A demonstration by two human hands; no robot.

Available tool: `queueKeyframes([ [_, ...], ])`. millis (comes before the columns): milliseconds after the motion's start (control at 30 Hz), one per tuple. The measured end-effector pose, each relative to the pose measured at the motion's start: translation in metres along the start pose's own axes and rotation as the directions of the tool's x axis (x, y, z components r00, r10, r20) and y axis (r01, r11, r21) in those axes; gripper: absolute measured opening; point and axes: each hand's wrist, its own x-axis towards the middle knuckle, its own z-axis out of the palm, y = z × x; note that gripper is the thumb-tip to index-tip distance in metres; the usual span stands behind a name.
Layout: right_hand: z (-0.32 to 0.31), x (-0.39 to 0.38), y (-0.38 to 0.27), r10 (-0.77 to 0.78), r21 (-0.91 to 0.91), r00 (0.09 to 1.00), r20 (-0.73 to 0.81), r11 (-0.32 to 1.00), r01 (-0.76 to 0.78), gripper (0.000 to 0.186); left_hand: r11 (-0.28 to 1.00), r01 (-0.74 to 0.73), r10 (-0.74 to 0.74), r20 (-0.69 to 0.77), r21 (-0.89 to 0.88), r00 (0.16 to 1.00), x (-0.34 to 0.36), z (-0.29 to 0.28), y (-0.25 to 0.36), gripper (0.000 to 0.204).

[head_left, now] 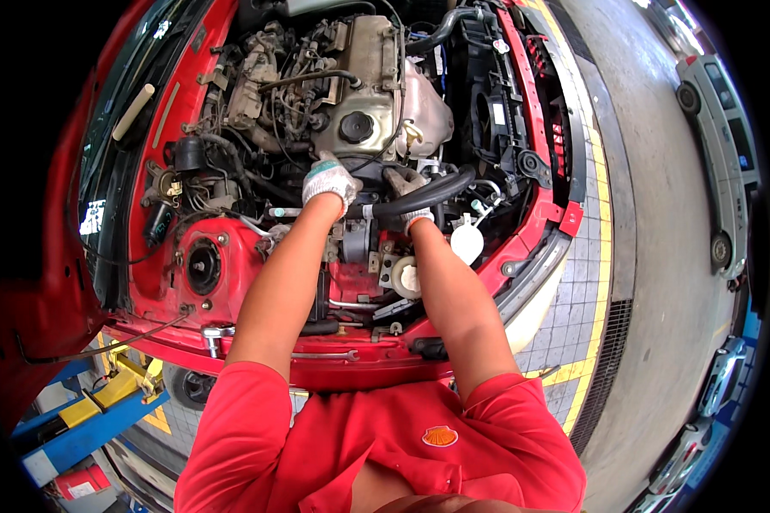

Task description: The person works on a red car's engine bay, using a wrench to tighten bolts and a belt tensioner tool to adjust the serpentine belt. They manipulate hoses and engine components with gloved hands throughout the process.

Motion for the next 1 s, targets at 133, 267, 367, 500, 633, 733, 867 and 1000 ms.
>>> queueKeyframes([
  [133, 0.000, -0.001, -0.001, 0.059, 0.042, 0.998, 0.034, 0.997, -0.061, 0.041, 0.999, -0.008, 0.007, -0.029, -0.041, 1.000, -0.005, -0.002, 0.000, 0.099],
  [267, 0.001, -0.003, 0.000, 0.032, 0.073, 0.999, 0.011, 0.997, -0.033, 0.043, 0.999, 0.008, -0.009, -0.019, -0.045, 1.000, -0.006, -0.003, 0.002, 0.098],
  [367, 0.002, -0.004, -0.003, 0.039, 0.047, 0.999, -0.008, 0.998, -0.038, 0.047, 0.998, 0.000, -0.001, -0.021, -0.058, 1.000, -0.002, 0.000, -0.002, 0.098],
  [500, 0.000, -0.002, -0.004, -0.028, -0.070, 0.999, -0.024, 0.997, 0.027, 0.042, 0.998, 0.011, -0.013, -0.028, -0.057, 1.000, -0.004, 0.000, -0.001, 0.097],
  [633, 0.002, 0.003, 0.007, 0.007, 0.023, 1.000, -0.024, 1.000, -0.006, 0.042, 0.999, 0.001, -0.002, -0.036, -0.053, 0.999, -0.004, 0.000, -0.001, 0.096],
  [733, 0.000, 0.011, 0.019, 0.017, 0.049, 1.000, -0.012, 0.999, -0.017, 0.043, 1.000, -0.005, 0.004, -0.036, -0.022, 0.999, -0.002, 0.001, -0.001, 0.099],
  [867, -0.003, 0.014, 0.022, 0.021, 0.019, 1.000, -0.015, 1.000, -0.021, 0.044, 1.000, -0.006, 0.005, -0.026, -0.004, 1.000, 0.000, 0.002, 0.000, 0.101],
  [1000, 0.004, -0.001, 0.001, -0.059, -0.092, 0.997, -0.046, 0.994, 0.054, 0.041, 0.998, 0.015, -0.016, -0.023, -0.055, 1.000, -0.007, -0.003, -0.001, 0.095],
])
